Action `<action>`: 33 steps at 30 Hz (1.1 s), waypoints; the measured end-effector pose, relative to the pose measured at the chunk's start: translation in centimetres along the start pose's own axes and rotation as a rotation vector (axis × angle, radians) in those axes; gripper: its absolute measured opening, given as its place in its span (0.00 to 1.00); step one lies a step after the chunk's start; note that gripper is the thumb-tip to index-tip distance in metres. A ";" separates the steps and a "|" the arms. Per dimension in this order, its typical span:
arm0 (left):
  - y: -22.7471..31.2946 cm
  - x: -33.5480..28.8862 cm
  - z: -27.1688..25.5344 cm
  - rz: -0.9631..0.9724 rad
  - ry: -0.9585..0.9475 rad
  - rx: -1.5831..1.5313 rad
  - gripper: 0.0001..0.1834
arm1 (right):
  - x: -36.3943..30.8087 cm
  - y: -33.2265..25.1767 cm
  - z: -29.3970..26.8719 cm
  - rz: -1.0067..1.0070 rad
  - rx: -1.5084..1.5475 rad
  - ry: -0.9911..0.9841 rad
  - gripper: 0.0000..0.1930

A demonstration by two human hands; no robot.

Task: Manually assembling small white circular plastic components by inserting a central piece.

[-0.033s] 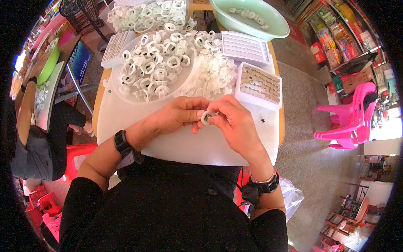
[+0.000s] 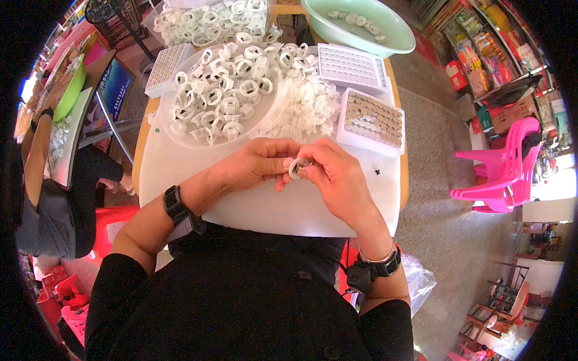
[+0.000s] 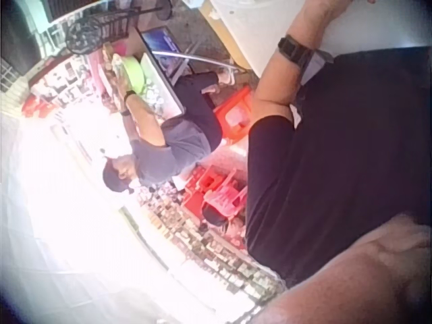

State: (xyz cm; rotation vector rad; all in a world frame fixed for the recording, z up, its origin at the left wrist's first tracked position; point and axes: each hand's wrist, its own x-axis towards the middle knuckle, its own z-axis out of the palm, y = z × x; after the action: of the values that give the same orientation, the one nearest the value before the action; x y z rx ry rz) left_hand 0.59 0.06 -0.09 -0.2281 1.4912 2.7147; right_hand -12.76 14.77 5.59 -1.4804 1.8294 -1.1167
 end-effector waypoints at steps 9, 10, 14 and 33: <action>0.4 -0.1 0.1 0.000 -0.048 0.000 0.32 | -0.3 0.0 0.2 -0.070 0.010 0.009 0.10; 0.4 -0.1 0.1 0.002 -0.057 0.007 0.32 | -0.4 -0.1 0.2 -0.068 0.011 0.010 0.10; 0.5 0.0 0.2 0.032 -0.089 0.000 0.32 | -0.5 0.3 0.3 -0.032 0.052 0.048 0.08; 0.9 0.4 0.5 0.007 0.018 -0.140 0.24 | 0.4 0.8 0.7 -0.019 0.129 0.169 0.09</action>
State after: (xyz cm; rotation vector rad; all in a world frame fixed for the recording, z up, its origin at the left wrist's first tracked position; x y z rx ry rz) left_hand 0.00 -0.02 0.89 -0.2536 1.3092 2.8325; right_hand -12.74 14.29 4.61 -1.3687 1.8190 -1.3790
